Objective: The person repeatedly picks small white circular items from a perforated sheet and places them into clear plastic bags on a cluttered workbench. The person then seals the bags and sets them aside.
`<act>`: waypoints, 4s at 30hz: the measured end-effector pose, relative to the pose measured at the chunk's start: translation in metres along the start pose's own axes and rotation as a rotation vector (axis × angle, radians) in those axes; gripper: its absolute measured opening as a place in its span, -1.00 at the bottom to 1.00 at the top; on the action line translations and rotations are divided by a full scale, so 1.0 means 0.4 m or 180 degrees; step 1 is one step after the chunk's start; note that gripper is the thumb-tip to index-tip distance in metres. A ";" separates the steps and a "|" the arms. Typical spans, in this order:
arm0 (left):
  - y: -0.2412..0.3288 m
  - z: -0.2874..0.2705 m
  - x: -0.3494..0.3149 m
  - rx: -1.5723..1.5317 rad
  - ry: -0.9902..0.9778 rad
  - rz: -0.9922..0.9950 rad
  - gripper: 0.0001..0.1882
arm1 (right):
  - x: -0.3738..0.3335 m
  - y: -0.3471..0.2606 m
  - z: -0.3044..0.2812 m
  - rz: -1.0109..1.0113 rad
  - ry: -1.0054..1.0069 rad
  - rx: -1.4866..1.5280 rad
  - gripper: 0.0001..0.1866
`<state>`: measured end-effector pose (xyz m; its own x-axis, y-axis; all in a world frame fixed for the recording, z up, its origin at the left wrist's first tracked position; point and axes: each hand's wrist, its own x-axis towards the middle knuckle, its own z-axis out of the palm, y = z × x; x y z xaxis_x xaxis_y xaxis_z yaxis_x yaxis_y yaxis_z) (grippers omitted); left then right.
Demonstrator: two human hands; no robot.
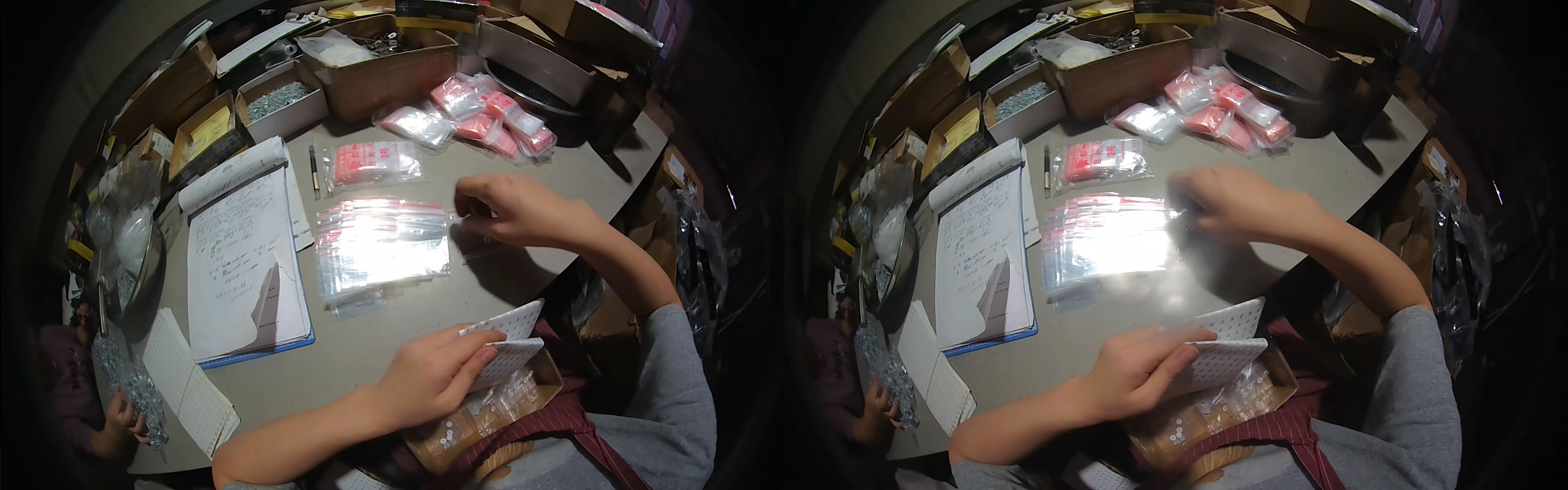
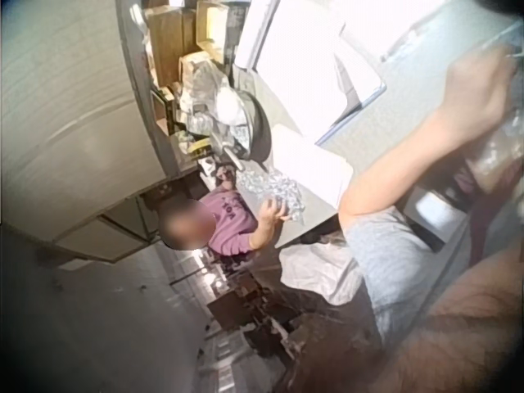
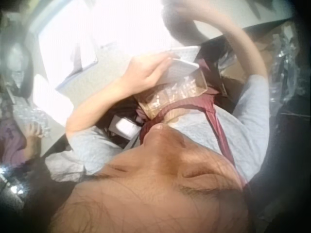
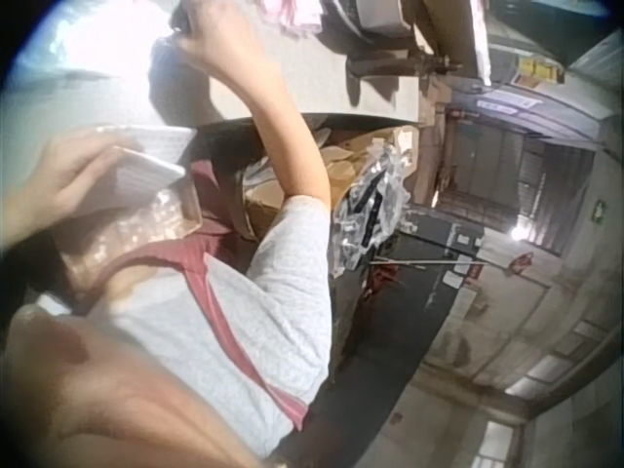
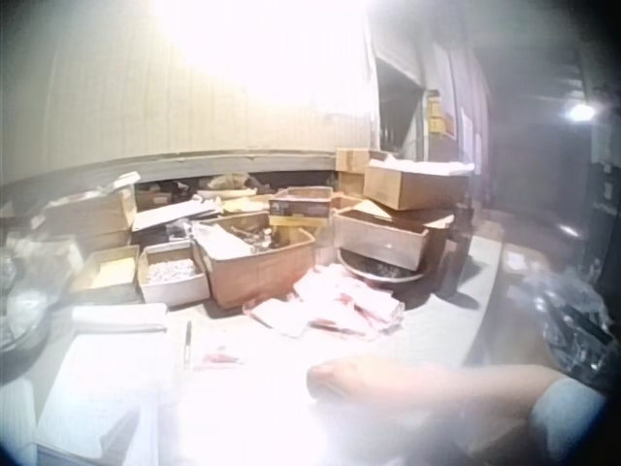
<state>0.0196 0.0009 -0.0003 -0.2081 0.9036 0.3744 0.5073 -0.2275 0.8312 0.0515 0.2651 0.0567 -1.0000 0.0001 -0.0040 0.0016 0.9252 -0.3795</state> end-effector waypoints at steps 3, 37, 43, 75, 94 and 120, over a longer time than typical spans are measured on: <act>0.001 0.000 -0.003 0.0051 0.0030 0.0046 -0.78 | 0.053 -0.041 0.002 -0.0111 -0.0204 0.0953 -0.77; -0.012 0.001 -0.001 0.0081 -0.0082 0.0130 -0.78 | 0.058 0.080 0.046 -0.0397 -0.0098 0.0840 -0.65; 0.004 -0.004 0.000 0.0276 -0.0174 0.0178 -0.75 | 0.012 0.069 0.078 -0.0543 0.0410 0.1208 -0.62; -0.017 -0.009 0.014 0.0026 -0.0306 0.0086 -0.90 | -0.233 -0.134 0.138 -0.1447 0.1068 -0.0373 -0.56; -0.002 0.002 0.010 0.1190 -0.0517 0.0784 -0.81 | -0.021 0.061 -0.085 -0.0575 -0.0284 0.0394 -0.74; -0.027 0.051 -0.039 0.2596 -0.0473 0.1515 -0.76 | -0.097 -0.088 0.051 -0.1055 -0.0830 0.0333 -0.67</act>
<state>0.0343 -0.0033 -0.0234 0.2502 0.8311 0.4967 0.9496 -0.3108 0.0417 0.0905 0.2249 0.0514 -0.9122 -0.3987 -0.0947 -0.3055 0.8157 -0.4912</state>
